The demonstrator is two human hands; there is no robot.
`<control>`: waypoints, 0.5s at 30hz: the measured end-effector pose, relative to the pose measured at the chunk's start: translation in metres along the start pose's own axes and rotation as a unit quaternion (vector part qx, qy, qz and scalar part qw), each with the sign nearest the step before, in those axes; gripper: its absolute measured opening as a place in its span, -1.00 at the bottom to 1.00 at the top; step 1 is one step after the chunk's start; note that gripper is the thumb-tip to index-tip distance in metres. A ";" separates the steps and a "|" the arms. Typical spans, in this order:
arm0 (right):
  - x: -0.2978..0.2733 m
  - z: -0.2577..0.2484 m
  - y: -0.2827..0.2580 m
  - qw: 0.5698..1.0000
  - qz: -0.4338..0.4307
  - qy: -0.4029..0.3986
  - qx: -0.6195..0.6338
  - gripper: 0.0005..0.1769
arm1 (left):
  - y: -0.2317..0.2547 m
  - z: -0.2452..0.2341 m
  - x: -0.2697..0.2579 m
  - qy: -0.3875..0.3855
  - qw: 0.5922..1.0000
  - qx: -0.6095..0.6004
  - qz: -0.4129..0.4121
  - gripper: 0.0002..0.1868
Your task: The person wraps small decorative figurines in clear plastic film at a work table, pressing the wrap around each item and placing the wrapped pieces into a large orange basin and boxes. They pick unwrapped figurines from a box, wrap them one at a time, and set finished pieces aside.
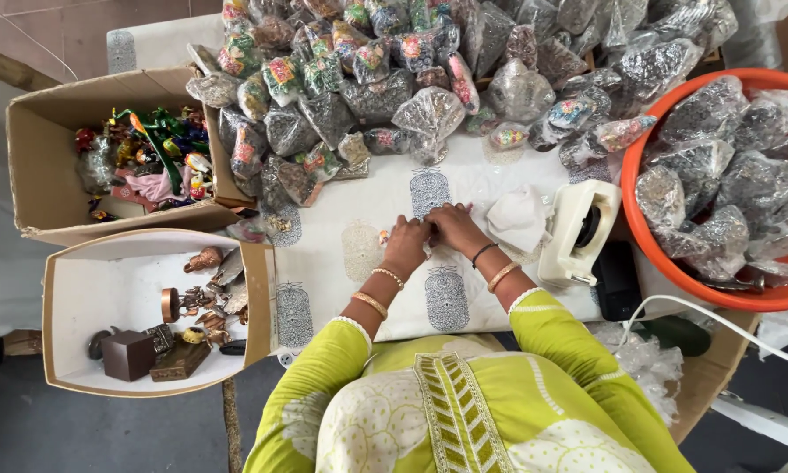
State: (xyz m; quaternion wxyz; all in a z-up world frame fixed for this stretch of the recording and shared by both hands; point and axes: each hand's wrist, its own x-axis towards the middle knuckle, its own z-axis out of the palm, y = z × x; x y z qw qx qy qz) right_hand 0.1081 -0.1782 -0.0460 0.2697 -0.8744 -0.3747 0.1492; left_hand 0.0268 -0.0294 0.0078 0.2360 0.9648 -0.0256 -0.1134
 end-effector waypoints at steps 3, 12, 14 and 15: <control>-0.002 -0.003 -0.002 1.000 0.007 0.004 -0.002 -0.71 | 0.000 -0.011 -0.002 0.048 0.999 0.007 0.014 -0.73; -0.001 0.009 0.007 1.000 0.010 0.027 -0.009 -0.71 | -0.012 -0.024 -0.001 -0.043 0.995 -0.066 0.056 -0.52; 0.001 0.006 0.007 1.000 0.010 0.020 -0.007 -0.75 | -0.023 -0.018 0.001 -0.052 0.993 -0.071 0.080 -0.57; 0.002 0.005 0.006 1.000 0.010 0.012 -0.006 -0.78 | -0.029 -0.015 0.002 -0.059 0.990 -0.077 0.104 -0.62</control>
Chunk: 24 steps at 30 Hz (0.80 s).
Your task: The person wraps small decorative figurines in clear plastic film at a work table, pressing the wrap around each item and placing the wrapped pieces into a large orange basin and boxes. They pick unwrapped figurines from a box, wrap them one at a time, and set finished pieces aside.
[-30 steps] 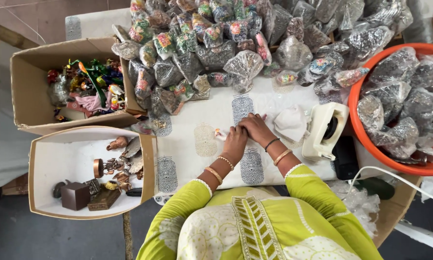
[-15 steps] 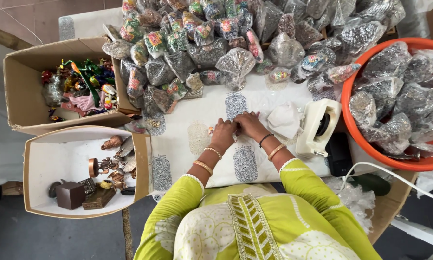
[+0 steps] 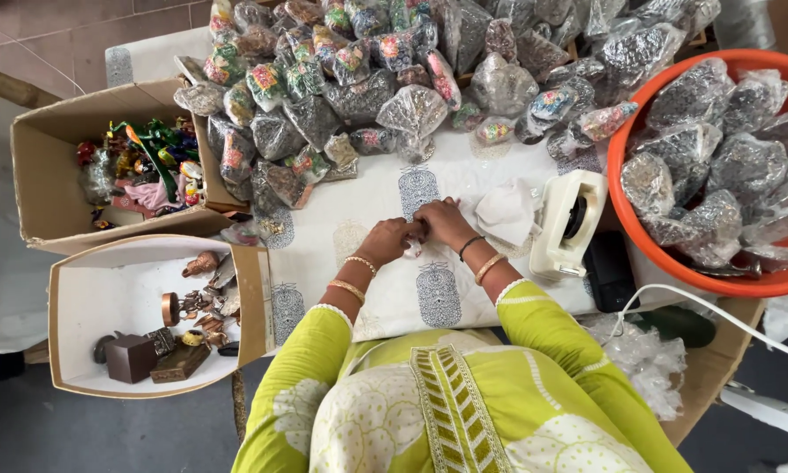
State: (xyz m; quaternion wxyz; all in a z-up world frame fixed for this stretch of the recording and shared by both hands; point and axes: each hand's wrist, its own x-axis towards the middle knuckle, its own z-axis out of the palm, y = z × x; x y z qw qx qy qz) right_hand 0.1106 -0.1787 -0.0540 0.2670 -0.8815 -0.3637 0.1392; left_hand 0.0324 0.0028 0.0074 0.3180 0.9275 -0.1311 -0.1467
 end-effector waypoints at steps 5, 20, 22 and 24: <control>-0.002 -0.033 -0.028 0.999 0.023 -0.039 -0.004 -0.72 | -0.009 -0.001 0.002 -0.024 0.999 0.004 0.028 -0.66; 0.006 -0.033 -0.029 0.996 0.039 -0.086 0.005 -0.55 | -0.028 0.008 0.026 -0.106 0.986 0.045 0.121 -0.79; 0.005 -0.031 -0.026 0.991 0.065 -0.119 0.011 -0.57 | -0.029 0.012 0.028 -0.099 0.984 0.052 0.135 -0.81; 0.003 -0.023 -0.015 0.988 0.066 -0.102 0.096 -0.53 | -0.032 0.017 0.033 -0.114 0.986 0.055 0.109 -0.74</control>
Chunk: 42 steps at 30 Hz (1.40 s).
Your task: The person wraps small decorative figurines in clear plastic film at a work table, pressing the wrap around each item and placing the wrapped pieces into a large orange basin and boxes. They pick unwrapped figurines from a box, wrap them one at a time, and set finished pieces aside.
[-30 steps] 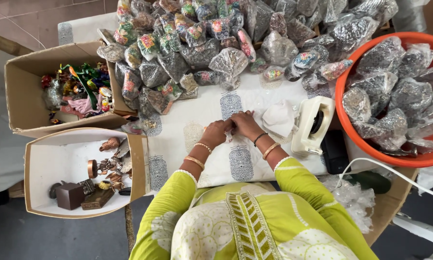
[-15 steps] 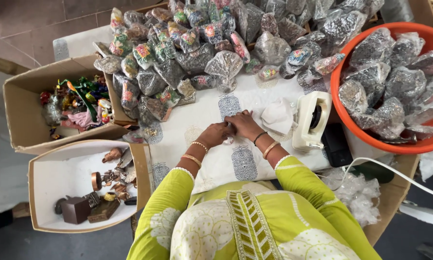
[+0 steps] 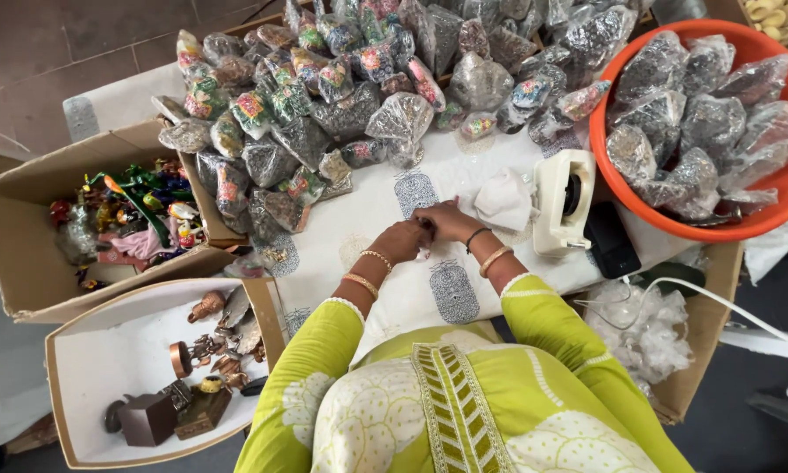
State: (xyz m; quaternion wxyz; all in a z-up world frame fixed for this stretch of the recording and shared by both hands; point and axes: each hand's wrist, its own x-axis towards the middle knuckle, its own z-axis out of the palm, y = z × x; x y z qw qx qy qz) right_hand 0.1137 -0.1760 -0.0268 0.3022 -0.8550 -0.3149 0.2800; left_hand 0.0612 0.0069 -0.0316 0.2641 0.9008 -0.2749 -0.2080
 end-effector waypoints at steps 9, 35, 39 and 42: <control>-0.114 -0.018 -0.029 0.905 0.004 0.418 0.085 -0.75 | -0.004 -0.008 0.001 -0.008 0.994 -0.088 -0.058 -0.74; -0.264 -0.019 0.062 0.775 0.287 0.563 0.007 -0.82 | 0.000 -0.021 -0.020 -0.020 0.957 -0.244 -0.157 -0.69; -0.261 -0.025 0.075 0.793 0.316 0.521 0.020 -0.80 | -0.007 -0.013 -0.017 0.000 0.967 -0.215 -0.133 -0.67; -0.261 -0.024 0.083 0.806 0.279 0.522 0.036 -0.77 | -0.003 -0.016 -0.019 -0.007 0.970 -0.196 -0.142 -0.67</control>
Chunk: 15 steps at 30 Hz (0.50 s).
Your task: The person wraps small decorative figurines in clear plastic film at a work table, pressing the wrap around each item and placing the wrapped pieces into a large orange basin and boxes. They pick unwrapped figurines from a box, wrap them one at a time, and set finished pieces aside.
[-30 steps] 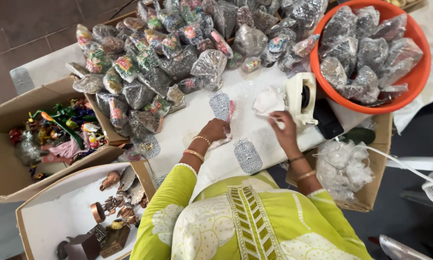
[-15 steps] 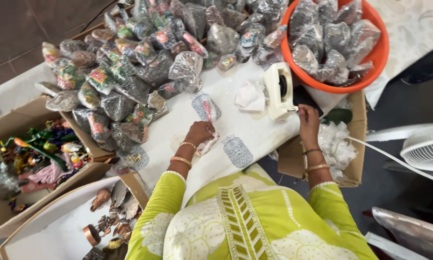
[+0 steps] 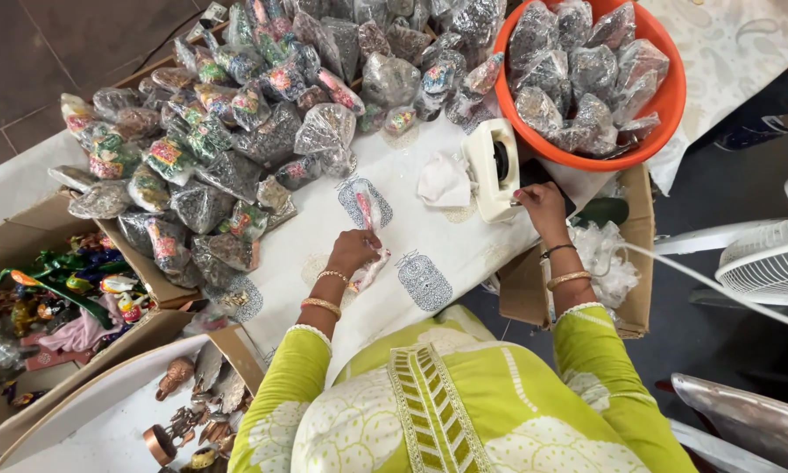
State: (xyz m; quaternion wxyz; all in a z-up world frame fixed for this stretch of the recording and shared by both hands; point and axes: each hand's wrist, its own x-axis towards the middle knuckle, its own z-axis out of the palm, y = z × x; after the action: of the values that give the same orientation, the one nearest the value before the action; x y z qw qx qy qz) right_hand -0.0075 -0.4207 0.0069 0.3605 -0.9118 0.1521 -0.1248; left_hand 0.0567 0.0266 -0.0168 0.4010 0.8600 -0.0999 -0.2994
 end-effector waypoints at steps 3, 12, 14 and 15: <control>0.004 0.002 0.007 0.998 0.011 -0.020 0.060 -0.80 | 0.002 0.000 -0.005 0.010 1.000 -0.009 -0.018 -0.68; -0.018 -0.012 -0.035 0.973 -0.178 0.080 -0.123 -0.94 | 0.000 0.000 0.001 0.035 0.999 0.008 0.016 -0.68; -0.021 -0.016 -0.041 0.974 -0.178 0.085 -0.108 -0.94 | 0.003 -0.001 0.000 0.034 0.999 0.009 0.008 -0.68; -0.021 -0.017 -0.044 0.975 -0.179 0.093 -0.094 -0.92 | 0.005 -0.002 -0.001 0.034 0.999 0.012 0.002 -0.68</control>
State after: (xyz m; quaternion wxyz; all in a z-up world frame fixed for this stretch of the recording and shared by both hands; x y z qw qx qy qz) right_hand -0.0245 -0.3925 0.0473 0.2293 -0.9385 0.0304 -0.2563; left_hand 0.0579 0.0252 -0.0120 0.3945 0.8741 -0.0915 -0.2681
